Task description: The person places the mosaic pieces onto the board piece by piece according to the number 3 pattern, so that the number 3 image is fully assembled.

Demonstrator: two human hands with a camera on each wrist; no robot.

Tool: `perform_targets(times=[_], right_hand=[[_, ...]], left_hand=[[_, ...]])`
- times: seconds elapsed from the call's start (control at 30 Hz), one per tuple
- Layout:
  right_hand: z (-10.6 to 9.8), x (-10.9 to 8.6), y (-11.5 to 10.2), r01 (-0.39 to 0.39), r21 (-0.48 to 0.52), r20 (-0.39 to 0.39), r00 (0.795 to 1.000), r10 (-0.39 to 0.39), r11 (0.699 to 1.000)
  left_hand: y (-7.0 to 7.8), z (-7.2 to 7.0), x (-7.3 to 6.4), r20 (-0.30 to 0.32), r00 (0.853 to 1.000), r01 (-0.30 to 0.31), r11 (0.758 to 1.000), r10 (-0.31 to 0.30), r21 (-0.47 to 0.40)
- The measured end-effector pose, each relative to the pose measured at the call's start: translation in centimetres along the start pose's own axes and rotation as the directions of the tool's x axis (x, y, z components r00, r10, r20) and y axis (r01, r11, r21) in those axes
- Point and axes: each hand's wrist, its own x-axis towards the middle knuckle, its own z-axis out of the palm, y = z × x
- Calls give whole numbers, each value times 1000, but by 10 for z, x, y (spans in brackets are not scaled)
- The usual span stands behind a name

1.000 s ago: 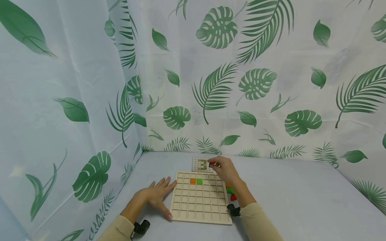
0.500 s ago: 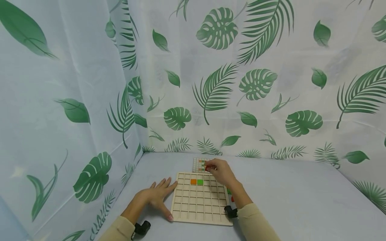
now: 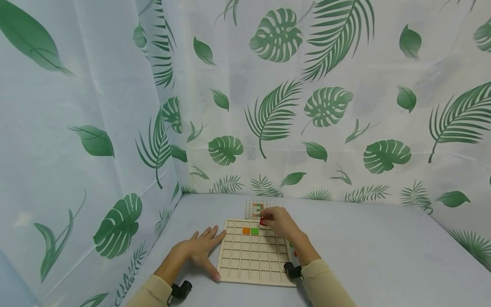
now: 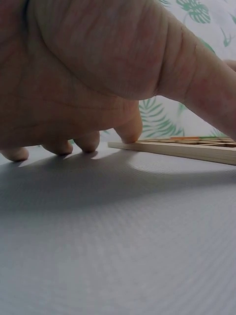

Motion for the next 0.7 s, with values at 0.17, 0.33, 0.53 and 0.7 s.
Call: perform_targets(times=[0.17, 0.33, 0.53, 0.7], right_hand=[[1, 1, 0, -5, -4, 40, 999, 5, 1000], [2, 1, 1, -4, -32, 97, 995, 8, 999], [3, 0, 1, -1, -44, 124, 992, 6, 999], [3, -2, 1, 14, -49, 133, 991, -7, 999]], left_hand=[[0, -1, 1, -2, 1000, 5, 1000, -5, 7], [0, 0, 1, 6, 1000, 4, 1000, -4, -5], [0, 1, 1, 2, 1000, 7, 1000, -7, -10], [1, 2, 0, -2, 1000, 18, 1000, -18, -2]])
